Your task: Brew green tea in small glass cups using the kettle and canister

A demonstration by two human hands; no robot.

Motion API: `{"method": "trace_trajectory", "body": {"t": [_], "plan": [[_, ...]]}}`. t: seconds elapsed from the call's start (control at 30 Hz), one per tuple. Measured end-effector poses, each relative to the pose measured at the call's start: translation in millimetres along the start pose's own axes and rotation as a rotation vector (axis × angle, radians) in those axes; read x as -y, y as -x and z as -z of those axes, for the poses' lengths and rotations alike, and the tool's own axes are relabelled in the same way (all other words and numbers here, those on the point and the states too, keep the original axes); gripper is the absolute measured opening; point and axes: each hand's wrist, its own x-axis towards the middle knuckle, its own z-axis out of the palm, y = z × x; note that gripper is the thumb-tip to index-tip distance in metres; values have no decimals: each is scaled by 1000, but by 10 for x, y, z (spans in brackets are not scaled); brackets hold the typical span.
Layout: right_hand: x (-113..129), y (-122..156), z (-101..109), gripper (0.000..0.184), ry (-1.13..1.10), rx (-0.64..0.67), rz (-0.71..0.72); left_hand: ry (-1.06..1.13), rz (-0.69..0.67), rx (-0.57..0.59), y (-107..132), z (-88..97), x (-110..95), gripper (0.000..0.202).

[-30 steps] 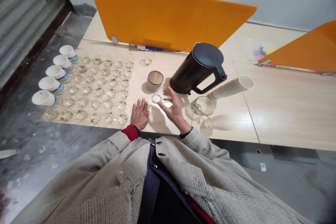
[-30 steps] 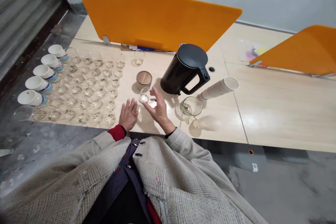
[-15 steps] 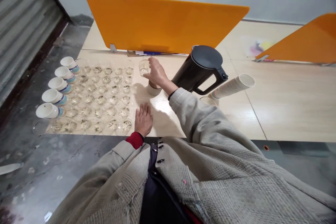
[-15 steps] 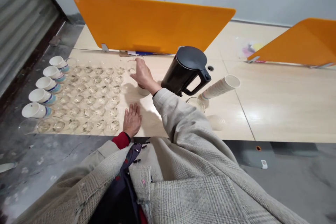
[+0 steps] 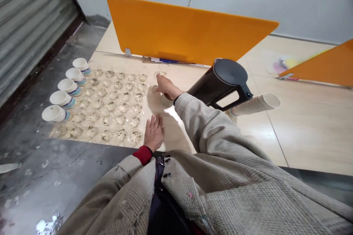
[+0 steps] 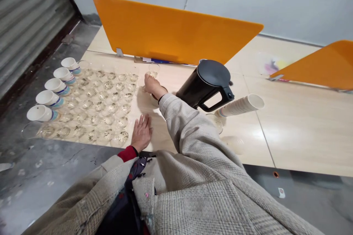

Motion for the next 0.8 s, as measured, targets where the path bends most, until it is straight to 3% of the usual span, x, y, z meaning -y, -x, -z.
{"method": "trace_trajectory", "body": {"t": [0.27,0.47,0.63,0.8], "plan": [[35,-10,16,70,16,60,6,6,3,-26,1,-45,4,64],[-15,-31,-47,89,-10,44,48,-18,-5,-22,2,-54,5,64],[-344,-90,63,120,-87,-29,67,-13,0,-44,16,-72,5,65],[-742,-274,253,108,-178,-225,-35,-6,3,-68,26,-94,4,64]]}}
